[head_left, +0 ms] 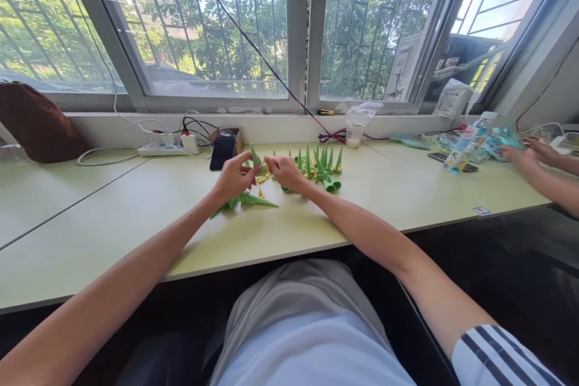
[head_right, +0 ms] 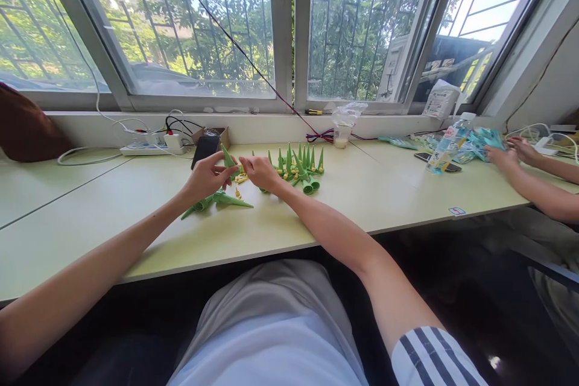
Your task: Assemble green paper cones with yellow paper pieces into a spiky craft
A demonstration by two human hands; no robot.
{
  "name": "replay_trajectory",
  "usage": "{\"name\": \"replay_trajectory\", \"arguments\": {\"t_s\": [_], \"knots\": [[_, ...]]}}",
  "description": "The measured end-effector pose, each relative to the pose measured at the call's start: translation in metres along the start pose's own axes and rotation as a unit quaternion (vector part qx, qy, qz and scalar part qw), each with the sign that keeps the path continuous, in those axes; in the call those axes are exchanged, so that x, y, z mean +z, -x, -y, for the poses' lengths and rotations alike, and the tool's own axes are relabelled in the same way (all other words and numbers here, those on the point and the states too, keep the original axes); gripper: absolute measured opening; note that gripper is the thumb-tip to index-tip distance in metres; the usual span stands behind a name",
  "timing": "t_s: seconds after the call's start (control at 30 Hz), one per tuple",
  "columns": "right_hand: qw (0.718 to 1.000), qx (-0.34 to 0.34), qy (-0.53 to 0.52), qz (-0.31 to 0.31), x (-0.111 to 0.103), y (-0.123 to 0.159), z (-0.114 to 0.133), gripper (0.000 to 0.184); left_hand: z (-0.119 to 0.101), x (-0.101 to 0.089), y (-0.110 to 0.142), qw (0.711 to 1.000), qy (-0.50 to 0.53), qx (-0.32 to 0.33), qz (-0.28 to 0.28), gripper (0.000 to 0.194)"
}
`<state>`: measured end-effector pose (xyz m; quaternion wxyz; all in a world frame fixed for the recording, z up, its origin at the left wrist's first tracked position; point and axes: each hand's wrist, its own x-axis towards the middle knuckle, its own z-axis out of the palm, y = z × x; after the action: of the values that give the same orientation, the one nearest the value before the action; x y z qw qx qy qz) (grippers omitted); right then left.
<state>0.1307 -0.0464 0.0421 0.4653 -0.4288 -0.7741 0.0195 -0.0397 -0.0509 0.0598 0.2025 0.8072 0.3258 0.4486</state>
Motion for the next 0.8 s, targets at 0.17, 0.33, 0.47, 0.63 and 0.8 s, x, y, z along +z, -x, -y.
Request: {"name": "replay_trajectory", "arguments": {"t_s": [0.17, 0.33, 0.47, 0.63, 0.8], "knots": [[1.000, -0.007, -0.020, 0.005, 0.0015, 0.0002, 0.0004, 0.046, -0.0002, 0.0006, -0.0017, 0.999, -0.023, 0.014, -0.017, 0.018], [1.000, -0.001, -0.028, -0.004, 0.0022, -0.0003, 0.0003, 0.043, -0.0004, 0.0010, -0.0039, 0.999, -0.019, 0.017, -0.031, 0.020], [0.998, -0.007, -0.060, -0.010, 0.0021, -0.0001, 0.0005, 0.026, 0.0003, -0.0006, -0.0064, 0.999, -0.003, 0.003, -0.053, 0.025], [0.995, 0.000, -0.101, -0.012, 0.0020, 0.0000, -0.0007, 0.018, 0.0029, -0.0006, -0.0066, 0.999, 0.008, -0.009, -0.049, 0.027], [0.991, 0.018, -0.129, -0.001, -0.0022, 0.0013, 0.0006, 0.017, 0.0034, 0.0009, -0.0028, 1.000, -0.008, -0.003, -0.017, 0.034]]}}
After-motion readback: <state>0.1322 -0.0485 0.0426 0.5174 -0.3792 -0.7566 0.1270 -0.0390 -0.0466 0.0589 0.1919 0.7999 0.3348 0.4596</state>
